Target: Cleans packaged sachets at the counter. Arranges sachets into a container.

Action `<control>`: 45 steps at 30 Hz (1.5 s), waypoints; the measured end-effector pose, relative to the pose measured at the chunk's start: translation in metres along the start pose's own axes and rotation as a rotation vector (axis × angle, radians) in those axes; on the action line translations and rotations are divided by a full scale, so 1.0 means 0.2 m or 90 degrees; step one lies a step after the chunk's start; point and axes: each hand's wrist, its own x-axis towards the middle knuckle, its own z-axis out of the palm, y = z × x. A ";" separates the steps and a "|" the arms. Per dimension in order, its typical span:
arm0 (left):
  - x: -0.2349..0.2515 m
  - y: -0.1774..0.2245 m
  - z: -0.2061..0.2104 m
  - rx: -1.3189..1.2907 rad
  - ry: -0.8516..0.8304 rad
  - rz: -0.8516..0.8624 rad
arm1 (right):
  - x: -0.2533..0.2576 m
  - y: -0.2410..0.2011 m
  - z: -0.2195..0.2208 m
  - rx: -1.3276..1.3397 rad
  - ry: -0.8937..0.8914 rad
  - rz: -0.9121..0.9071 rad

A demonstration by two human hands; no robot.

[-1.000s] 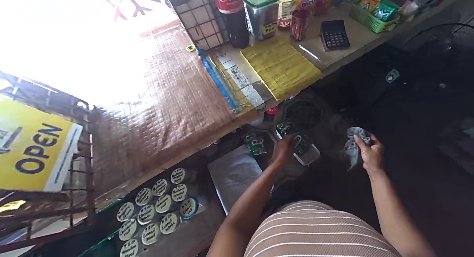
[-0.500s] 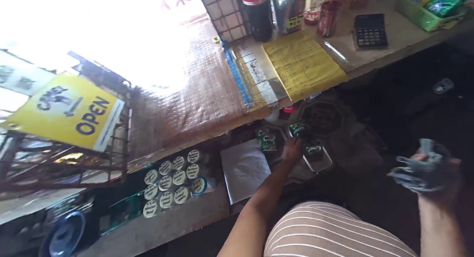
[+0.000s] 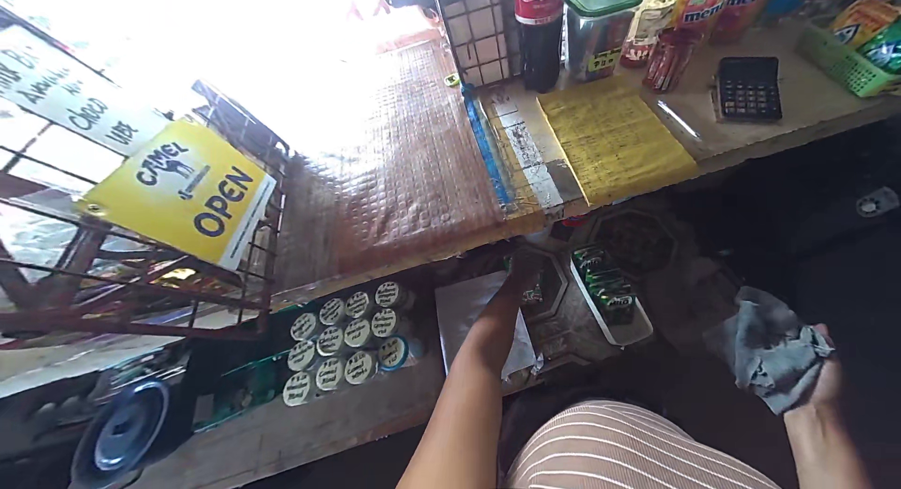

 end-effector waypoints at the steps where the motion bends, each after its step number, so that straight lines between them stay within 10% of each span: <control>1: -0.04 -0.03 -0.03 -0.025 -0.019 0.019 | -0.01 0.03 0.00 -0.022 0.006 -0.003; 10: -0.60 -0.17 0.08 -1.068 0.173 0.099 | -0.25 0.28 0.60 -0.129 -0.214 0.166; 16: -0.82 -0.08 0.11 -1.311 0.181 0.321 | -0.56 0.54 1.09 -0.480 -0.503 -0.371; 23: -1.03 0.04 0.04 -1.303 0.308 0.217 | -0.67 0.91 1.17 -0.713 -0.568 -0.752; 27: -0.99 0.02 0.06 -1.253 0.318 0.243 | -0.60 0.87 1.21 -0.645 -0.538 -0.626; 34: -1.00 -0.06 0.10 -1.219 0.179 0.281 | -0.40 0.65 1.14 -0.514 -0.580 0.024; 40: -0.95 -0.10 0.09 -1.349 0.122 0.368 | -0.52 0.66 1.18 -0.361 -0.368 -0.110; 45: -0.96 0.05 0.07 -1.391 0.316 0.234 | -0.63 0.77 1.14 -0.364 -0.309 -0.121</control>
